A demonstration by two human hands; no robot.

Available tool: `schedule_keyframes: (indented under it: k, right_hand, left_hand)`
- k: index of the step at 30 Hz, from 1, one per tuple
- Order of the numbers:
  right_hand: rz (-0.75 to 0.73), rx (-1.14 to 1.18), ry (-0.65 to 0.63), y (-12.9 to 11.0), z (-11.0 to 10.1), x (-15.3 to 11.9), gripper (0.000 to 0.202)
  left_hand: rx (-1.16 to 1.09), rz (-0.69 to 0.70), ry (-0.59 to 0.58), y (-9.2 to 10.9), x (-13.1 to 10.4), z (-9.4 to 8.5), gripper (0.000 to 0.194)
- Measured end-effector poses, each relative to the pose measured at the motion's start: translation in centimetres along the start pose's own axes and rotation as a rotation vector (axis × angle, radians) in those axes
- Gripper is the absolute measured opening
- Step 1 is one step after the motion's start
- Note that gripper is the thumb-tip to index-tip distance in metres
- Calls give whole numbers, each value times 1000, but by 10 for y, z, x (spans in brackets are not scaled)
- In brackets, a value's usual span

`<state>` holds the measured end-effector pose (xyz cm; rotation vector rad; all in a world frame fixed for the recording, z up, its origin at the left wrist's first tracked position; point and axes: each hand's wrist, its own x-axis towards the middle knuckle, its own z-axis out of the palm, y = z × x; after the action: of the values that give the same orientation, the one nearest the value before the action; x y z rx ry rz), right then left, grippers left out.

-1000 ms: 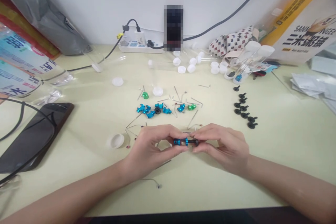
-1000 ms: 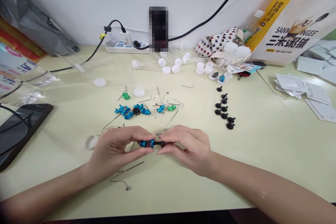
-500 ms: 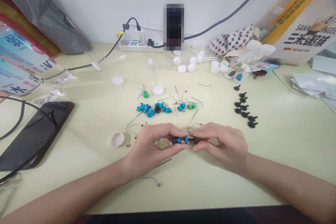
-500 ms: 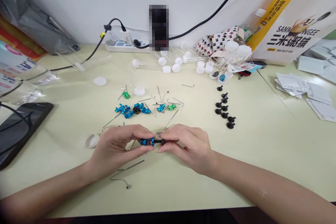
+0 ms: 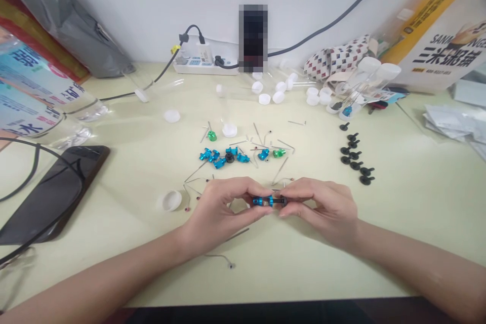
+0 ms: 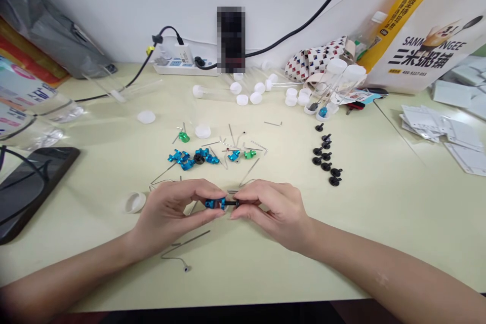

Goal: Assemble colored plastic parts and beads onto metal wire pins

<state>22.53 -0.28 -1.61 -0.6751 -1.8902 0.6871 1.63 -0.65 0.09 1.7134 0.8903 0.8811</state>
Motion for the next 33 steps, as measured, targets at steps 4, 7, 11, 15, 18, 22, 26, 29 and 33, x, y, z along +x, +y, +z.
schedule_keyframes:
  k: [4,7,11,15,18,22,26,29,33]
  right_hand:
    - [26,-8,-14,0,-1,-1,19]
    - [43,-8,-25,-1,-1,-2,19]
    - [41,-18,-36,1,-1,-2,19]
    - [2,-21,-40,3,-1,-1,18]
    - [7,-28,-42,3,-1,0,18]
    - [50,-23,-31,1,0,0,17]
    - [112,10,-51,0,1,-1,24]
    - [136,-3,-79,0,1,-1,30]
    - [135,-11,-90,2,0,-1,28]
  left_hand:
    - [16,4,0,-1,1,-1,21]
    - [26,-1,0,-1,2,-1,20]
    - [14,-11,-8,-1,1,-1,19]
    - [-6,-19,-3,-3,1,0,20]
    - [1,-23,6,-4,1,0,20]
    - [25,-48,24,-4,1,1,17]
    - [27,-110,47,-3,2,0,15]
    - [-9,-130,55,-3,4,0,15]
    - [-18,-143,53,-3,5,0,16]
